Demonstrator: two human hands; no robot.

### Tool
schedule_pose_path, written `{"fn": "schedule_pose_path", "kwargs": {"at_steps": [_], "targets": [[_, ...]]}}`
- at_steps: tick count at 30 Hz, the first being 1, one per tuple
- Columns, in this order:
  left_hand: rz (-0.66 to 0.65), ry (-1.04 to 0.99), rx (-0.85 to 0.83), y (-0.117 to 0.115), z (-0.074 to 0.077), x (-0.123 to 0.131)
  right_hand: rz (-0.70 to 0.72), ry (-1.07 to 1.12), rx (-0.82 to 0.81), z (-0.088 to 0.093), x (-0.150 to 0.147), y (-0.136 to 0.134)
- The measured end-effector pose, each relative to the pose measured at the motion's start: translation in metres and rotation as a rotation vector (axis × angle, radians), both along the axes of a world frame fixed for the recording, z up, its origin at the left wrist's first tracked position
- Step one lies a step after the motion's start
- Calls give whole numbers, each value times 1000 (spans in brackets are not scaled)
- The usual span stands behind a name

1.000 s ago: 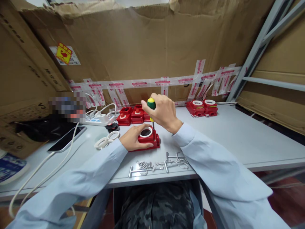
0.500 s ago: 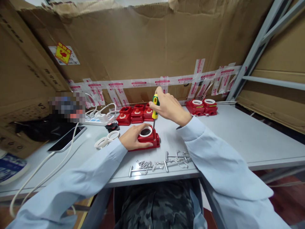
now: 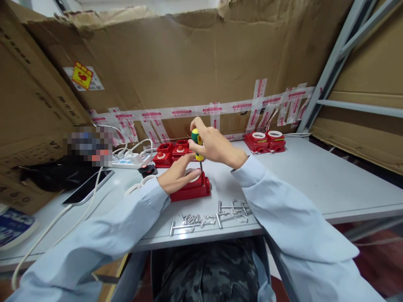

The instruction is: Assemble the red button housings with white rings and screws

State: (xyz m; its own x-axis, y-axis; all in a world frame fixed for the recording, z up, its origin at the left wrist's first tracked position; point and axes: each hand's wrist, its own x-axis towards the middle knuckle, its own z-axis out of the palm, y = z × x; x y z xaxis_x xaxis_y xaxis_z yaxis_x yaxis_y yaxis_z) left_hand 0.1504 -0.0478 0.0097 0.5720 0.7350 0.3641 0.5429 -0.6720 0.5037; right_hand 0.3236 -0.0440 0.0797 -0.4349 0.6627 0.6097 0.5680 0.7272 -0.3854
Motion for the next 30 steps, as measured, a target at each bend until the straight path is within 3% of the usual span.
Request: {"fn": "schedule_pose_path", "kwargs": {"at_steps": [3,8,15,18,22,25,30], "targets": [[-54,-369,27,11,2,20,-2,44,18,-3,1,4],[-115,-609,-39,28,-10,34,-3,68,5,-3,6,9],[-89,-782,-35,37,-15,32,-77,140,29,-4,0,7],[-64,-852,-17,39,-16,32,3,166,25,-3,1,7],[-121,-906,-184,42,-19,33,115,110,18,-1,3,9],[-144,-895,-255,42,-20,33,20,98,31,-2,3,11],[-58,-846,-103,41,-21,32,-138,71,98,-6,-1,12]]}}
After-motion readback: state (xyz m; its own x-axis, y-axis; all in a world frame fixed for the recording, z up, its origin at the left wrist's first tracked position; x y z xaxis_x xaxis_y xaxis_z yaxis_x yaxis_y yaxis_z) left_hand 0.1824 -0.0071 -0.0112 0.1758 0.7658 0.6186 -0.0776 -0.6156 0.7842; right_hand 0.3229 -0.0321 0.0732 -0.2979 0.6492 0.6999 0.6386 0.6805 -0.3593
